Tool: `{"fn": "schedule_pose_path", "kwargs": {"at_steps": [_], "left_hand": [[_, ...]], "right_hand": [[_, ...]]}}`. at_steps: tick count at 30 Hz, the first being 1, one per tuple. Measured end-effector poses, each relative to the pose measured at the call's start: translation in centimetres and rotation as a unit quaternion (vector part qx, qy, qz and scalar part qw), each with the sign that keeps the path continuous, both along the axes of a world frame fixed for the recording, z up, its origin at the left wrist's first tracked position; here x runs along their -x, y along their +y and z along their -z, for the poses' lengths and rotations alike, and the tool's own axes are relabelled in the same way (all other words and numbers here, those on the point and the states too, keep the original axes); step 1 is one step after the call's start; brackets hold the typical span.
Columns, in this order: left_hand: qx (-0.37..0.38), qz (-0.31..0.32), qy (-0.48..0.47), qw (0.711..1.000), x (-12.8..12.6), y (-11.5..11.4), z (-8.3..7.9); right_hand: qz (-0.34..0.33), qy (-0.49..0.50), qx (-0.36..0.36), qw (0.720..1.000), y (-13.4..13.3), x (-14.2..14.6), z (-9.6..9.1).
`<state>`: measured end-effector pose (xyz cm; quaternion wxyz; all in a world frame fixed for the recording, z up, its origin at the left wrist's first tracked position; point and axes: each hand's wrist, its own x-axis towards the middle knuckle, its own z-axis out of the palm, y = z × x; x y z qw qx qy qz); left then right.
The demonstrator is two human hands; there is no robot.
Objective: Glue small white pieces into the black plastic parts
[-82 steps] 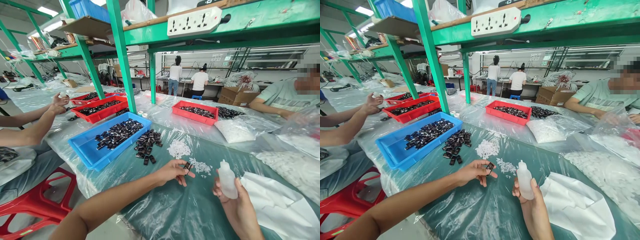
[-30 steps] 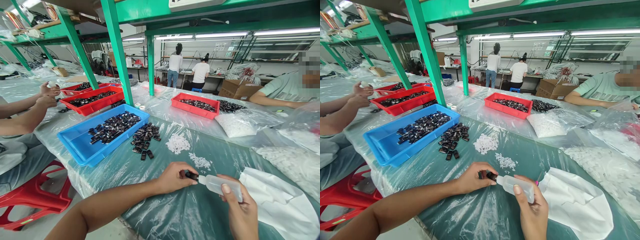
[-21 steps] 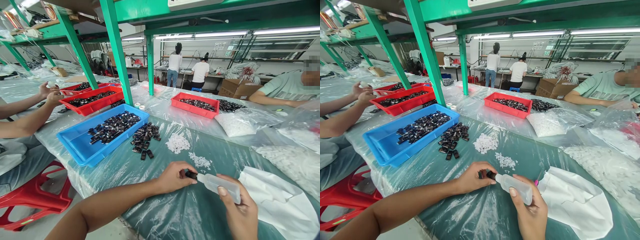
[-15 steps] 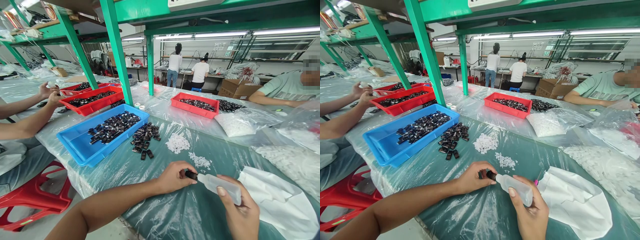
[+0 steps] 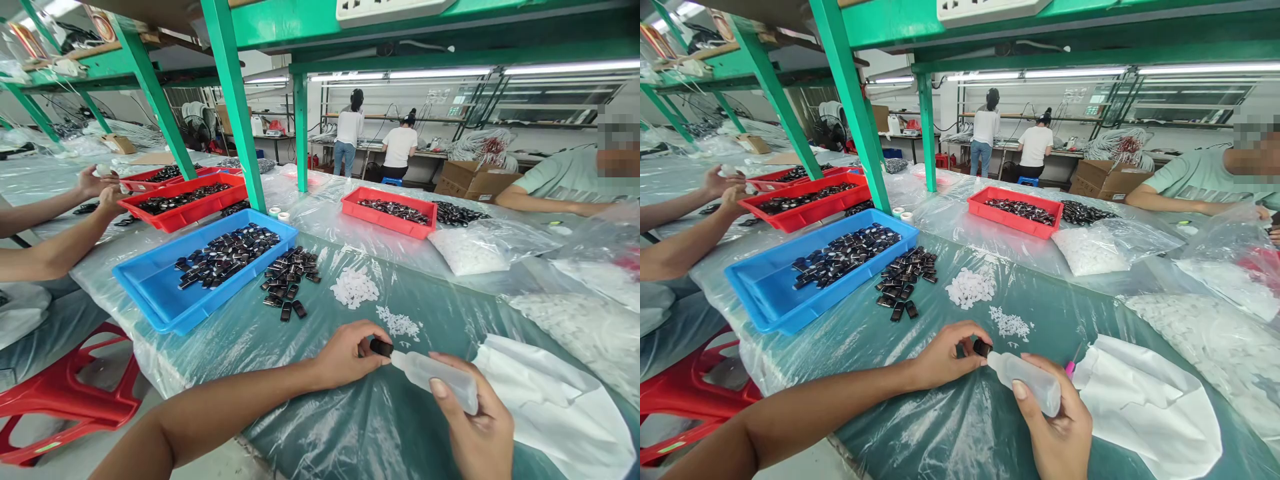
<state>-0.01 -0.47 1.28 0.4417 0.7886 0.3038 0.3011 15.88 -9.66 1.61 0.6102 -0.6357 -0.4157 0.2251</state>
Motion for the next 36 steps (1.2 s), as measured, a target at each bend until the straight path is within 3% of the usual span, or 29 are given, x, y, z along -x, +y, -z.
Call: {"fn": "schedule_pose_path", "kwargs": {"at_steps": [6,10,14,18,23,29,36], "left_hand": [[-0.026,0.011,0.014,1.0,0.1,0.0,0.0],[-0.037,0.003,0.02,0.999,0.1,0.0,0.1],[-0.031,-0.001,0.015,0.999,0.1,-0.1,0.1],[-0.03,0.008,-0.011,0.999,0.1,0.0,0.3],[-0.027,0.024,-0.032,0.999,-0.1,0.2,0.5],[-0.029,-0.002,-0.002,1.0,0.1,0.0,0.3],[-0.013,0.004,-0.004,1.0,0.1,-0.4,-0.1]], "right_hand": [[-0.023,-0.034,-0.021,0.999,0.1,-0.7,0.7],[-0.009,-0.029,-0.031,0.999,-0.1,0.0,0.1],[0.0,-0.001,-0.01,1.0,-0.3,0.7,-0.6],[-0.01,-0.006,-0.002,1.0,0.0,-0.1,0.0],[-0.021,-0.047,-0.047,0.998,0.2,-0.8,1.0],[-0.046,-0.123,-0.09,0.987,0.2,-0.7,1.1],[0.014,0.0,-0.05,0.999,0.0,0.6,-0.2]]}}
